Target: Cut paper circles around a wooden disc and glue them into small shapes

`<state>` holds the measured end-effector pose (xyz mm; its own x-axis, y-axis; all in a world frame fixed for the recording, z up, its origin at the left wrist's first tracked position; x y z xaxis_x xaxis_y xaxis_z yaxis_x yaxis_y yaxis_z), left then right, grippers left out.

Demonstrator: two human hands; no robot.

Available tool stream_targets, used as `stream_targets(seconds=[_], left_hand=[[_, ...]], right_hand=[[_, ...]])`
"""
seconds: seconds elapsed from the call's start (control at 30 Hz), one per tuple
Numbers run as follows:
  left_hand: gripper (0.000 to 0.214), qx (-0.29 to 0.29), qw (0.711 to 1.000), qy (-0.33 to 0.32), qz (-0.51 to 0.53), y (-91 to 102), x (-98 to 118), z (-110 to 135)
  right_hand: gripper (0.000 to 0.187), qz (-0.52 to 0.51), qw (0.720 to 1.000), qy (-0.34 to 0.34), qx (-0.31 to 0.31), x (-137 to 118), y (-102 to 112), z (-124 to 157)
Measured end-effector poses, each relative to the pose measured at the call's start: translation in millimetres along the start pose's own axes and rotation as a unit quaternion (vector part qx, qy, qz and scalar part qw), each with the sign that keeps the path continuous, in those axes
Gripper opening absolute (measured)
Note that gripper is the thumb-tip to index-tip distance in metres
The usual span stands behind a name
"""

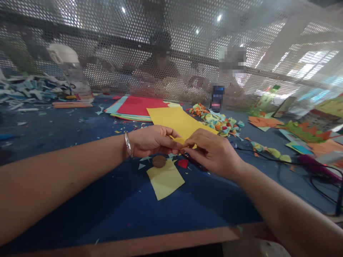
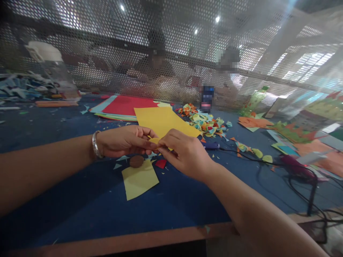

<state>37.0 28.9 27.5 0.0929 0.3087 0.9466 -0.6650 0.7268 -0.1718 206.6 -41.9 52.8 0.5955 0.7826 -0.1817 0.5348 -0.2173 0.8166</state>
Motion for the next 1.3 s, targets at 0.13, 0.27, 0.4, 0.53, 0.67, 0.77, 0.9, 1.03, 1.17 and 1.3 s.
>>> stream_targets(seconds=[0.13,0.27,0.4,0.53,0.67,0.77,0.9,1.03,1.17,1.3], left_hand=[[0.028,-0.034,0.999,-0.001,-0.018,-2.5,-2,1],[0.037,-0.003,0.996,-0.043,-0.079,-7.1,-3,3],[0.028,0.026,0.976,-0.143,-0.159,-12.9,1,3],[0.043,0.014,0.981,-0.175,-0.086,-14.7,1,2],[0.034,0.018,0.982,-0.171,-0.077,-13.5,-1,1],[0.03,0.043,0.98,-0.172,-0.091,-12.5,-2,1],[0.025,0.076,0.973,-0.195,-0.1,-13.0,-2,1],[0.028,0.117,0.964,-0.215,-0.106,-12.6,-1,3],[0.032,0.146,0.959,-0.221,-0.103,-11.8,0,4],[0.036,0.156,0.954,-0.236,-0.103,-12.2,1,4]], right_hand=[[0.01,0.003,1.0,-0.026,-0.016,-1,-1,0],[0.007,-0.008,0.996,-0.093,-0.005,4,0,-1],[0.009,-0.035,0.99,-0.134,0.001,8,0,-4],[0.01,-0.064,0.986,-0.151,-0.011,6,-1,-4],[0.01,-0.072,0.985,-0.155,-0.017,4,-2,-4],[0.01,-0.071,0.985,-0.158,-0.016,4,-2,-3],[0.007,-0.064,0.984,-0.168,0.0,6,-2,-3],[0.008,-0.058,0.983,-0.176,0.022,7,-2,-2],[0.009,-0.051,0.98,-0.188,0.029,8,-2,-1],[0.009,-0.048,0.979,-0.196,0.029,8,-2,-1]])
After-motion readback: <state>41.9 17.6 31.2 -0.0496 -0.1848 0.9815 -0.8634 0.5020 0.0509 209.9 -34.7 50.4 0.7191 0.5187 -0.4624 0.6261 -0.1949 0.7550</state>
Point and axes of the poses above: each hand's wrist, its own z-axis away from the middle knuckle, its own y-axis out of the back of the hand, x = y × z, the point moved 3 cm from there along -z, towards the middle knuckle, and after that the axes turned 1 degree about y, right-handed, at the moved point
